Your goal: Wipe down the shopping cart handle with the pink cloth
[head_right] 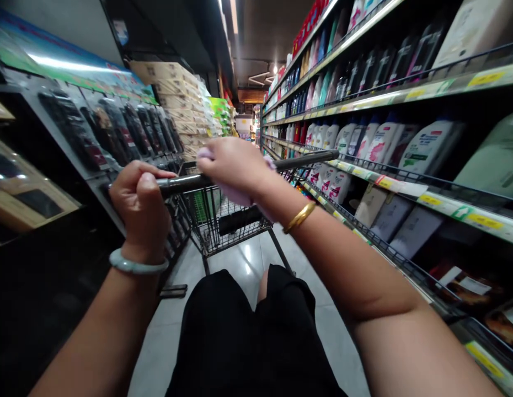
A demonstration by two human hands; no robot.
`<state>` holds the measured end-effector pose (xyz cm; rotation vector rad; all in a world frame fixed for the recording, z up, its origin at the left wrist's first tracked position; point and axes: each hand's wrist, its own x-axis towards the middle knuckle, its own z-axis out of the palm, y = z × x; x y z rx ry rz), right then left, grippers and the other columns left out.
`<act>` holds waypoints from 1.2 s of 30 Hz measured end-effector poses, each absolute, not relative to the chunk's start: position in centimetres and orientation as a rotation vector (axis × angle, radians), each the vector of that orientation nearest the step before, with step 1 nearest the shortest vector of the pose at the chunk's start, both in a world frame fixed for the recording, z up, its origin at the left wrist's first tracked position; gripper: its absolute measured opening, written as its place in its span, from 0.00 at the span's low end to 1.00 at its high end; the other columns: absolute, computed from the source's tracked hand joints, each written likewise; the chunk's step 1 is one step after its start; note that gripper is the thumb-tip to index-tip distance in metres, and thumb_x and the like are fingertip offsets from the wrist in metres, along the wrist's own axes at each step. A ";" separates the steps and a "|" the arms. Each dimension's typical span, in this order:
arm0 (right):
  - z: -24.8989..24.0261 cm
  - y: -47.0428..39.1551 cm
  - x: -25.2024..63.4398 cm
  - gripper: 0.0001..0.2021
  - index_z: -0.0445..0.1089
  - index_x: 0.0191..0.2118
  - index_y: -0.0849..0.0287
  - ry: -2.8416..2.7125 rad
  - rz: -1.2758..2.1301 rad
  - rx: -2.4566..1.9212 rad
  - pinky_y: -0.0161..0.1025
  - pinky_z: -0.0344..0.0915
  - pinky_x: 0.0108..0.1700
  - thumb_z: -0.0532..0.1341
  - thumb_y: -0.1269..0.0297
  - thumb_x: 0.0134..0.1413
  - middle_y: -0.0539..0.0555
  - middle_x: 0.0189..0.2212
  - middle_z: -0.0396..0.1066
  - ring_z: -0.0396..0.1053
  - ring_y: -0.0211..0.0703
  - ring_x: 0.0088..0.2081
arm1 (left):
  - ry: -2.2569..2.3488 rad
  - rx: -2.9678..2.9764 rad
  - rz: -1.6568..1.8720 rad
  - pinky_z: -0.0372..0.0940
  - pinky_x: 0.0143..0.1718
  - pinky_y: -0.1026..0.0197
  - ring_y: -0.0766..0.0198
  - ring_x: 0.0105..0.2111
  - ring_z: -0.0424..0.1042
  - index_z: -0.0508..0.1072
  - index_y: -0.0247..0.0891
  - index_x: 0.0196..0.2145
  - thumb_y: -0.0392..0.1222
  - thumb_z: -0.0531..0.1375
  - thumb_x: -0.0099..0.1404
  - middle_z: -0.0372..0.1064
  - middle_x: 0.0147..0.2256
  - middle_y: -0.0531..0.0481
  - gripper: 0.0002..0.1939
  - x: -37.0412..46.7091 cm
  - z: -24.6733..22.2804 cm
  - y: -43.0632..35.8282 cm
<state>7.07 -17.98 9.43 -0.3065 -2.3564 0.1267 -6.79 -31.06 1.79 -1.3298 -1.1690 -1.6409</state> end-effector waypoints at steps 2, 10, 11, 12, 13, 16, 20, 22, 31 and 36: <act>9.6 -15.1 7.7 0.12 0.77 0.37 0.62 -2.350 0.167 -0.432 0.40 0.62 0.45 0.59 0.60 0.60 0.56 0.35 0.76 0.70 0.43 0.40 | -1.165 -1.321 -1.670 0.59 0.32 0.57 0.66 0.28 0.66 0.75 0.41 0.27 0.36 0.54 0.67 0.69 0.26 0.53 0.13 -6.6 1.8 -31.0; 9.0 -17.2 6.9 0.13 0.77 0.39 0.60 -2.315 -0.021 -0.486 0.43 0.64 0.45 0.59 0.58 0.61 0.59 0.40 0.79 0.72 0.49 0.43 | -1.179 -1.240 -1.725 0.62 0.33 0.57 0.63 0.28 0.68 0.72 0.42 0.25 0.37 0.54 0.66 0.71 0.25 0.52 0.13 -7.0 1.6 -31.2; 9.1 -17.4 7.0 0.13 0.78 0.40 0.59 -2.338 -0.038 -0.460 0.43 0.64 0.45 0.59 0.57 0.62 0.59 0.41 0.79 0.73 0.50 0.43 | -1.187 -1.250 -1.724 0.62 0.33 0.57 0.63 0.28 0.68 0.72 0.42 0.25 0.37 0.54 0.66 0.72 0.26 0.52 0.13 -7.3 1.7 -31.6; 9.3 -17.1 7.1 0.13 0.78 0.40 0.58 -2.368 -0.043 -0.442 0.43 0.64 0.44 0.59 0.57 0.62 0.59 0.41 0.79 0.73 0.50 0.43 | -1.199 -1.260 -1.718 0.62 0.33 0.57 0.62 0.28 0.69 0.72 0.42 0.25 0.38 0.54 0.67 0.72 0.26 0.52 0.13 -7.6 1.8 -32.0; 9.6 -16.4 7.4 0.13 0.78 0.40 0.57 -2.399 -0.040 -0.441 0.44 0.64 0.43 0.59 0.56 0.62 0.59 0.40 0.80 0.73 0.51 0.42 | -1.216 -1.265 -1.710 0.63 0.33 0.57 0.62 0.29 0.69 0.72 0.42 0.25 0.39 0.55 0.68 0.73 0.26 0.51 0.14 -7.8 1.8 -32.4; 10.1 -13.2 8.1 0.14 0.78 0.39 0.56 -2.435 -0.007 -0.546 0.45 0.63 0.40 0.60 0.53 0.62 0.60 0.37 0.79 0.73 0.53 0.40 | -1.266 -1.263 -1.686 0.64 0.34 0.55 0.60 0.29 0.70 0.72 0.43 0.26 0.43 0.55 0.70 0.72 0.26 0.50 0.15 -8.6 1.9 -33.0; 9.6 -12.3 8.2 0.16 0.79 0.39 0.56 -2.353 -0.050 -0.666 0.45 0.62 0.39 0.59 0.51 0.62 0.61 0.36 0.78 0.72 0.54 0.40 | -1.280 -1.264 -1.687 0.64 0.36 0.54 0.60 0.31 0.69 0.71 0.43 0.27 0.45 0.53 0.72 0.72 0.28 0.50 0.16 -10.0 1.7 -33.2; 9.0 -13.8 7.7 0.16 0.79 0.42 0.57 -2.300 -0.127 -0.603 0.45 0.62 0.40 0.58 0.52 0.63 0.61 0.39 0.78 0.72 0.53 0.41 | -1.318 -1.311 -1.691 0.65 0.37 0.54 0.61 0.32 0.70 0.71 0.43 0.27 0.45 0.52 0.71 0.73 0.29 0.51 0.15 -10.9 1.8 -33.9; 8.3 -18.4 4.2 0.16 0.77 0.49 0.58 -2.279 -0.213 -0.457 0.48 0.64 0.45 0.55 0.57 0.67 0.62 0.42 0.77 0.71 0.55 0.45 | -1.772 -1.304 -0.905 0.62 0.51 0.49 0.49 0.45 0.75 0.75 0.41 0.30 0.49 0.53 0.73 0.76 0.36 0.43 0.18 -7.1 7.2 -35.3; 8.5 -16.6 5.5 0.16 0.76 0.51 0.56 -2.331 -0.261 -0.400 0.48 0.64 0.47 0.56 0.55 0.67 0.61 0.47 0.77 0.72 0.56 0.47 | -2.052 -1.234 -0.650 0.63 0.46 0.49 0.44 0.46 0.76 0.80 0.36 0.42 0.57 0.44 0.78 0.78 0.37 0.36 0.30 -4.1 7.4 -31.1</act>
